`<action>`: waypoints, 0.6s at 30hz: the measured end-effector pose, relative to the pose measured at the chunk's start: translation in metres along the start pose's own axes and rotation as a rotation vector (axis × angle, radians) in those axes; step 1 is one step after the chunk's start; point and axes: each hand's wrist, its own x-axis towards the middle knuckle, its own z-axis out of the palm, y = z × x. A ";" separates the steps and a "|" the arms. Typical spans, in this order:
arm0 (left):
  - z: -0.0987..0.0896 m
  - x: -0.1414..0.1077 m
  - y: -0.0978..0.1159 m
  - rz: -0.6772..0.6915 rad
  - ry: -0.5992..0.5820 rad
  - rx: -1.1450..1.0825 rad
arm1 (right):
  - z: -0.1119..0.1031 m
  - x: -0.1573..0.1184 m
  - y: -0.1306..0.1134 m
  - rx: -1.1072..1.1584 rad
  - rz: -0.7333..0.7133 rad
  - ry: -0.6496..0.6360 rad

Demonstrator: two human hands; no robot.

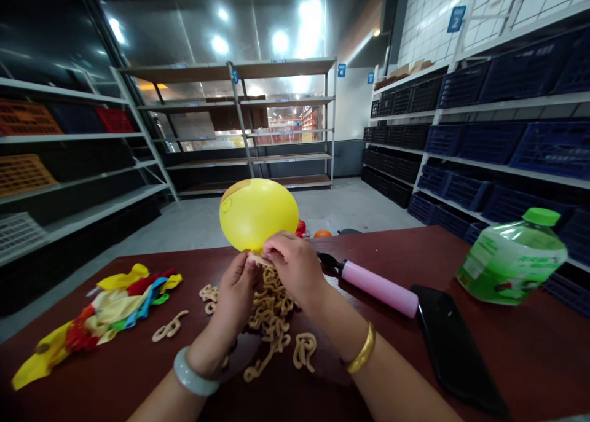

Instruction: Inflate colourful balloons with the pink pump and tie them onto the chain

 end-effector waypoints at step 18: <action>0.011 -0.001 -0.004 0.007 0.064 0.063 | 0.019 -0.004 0.025 0.061 0.373 0.213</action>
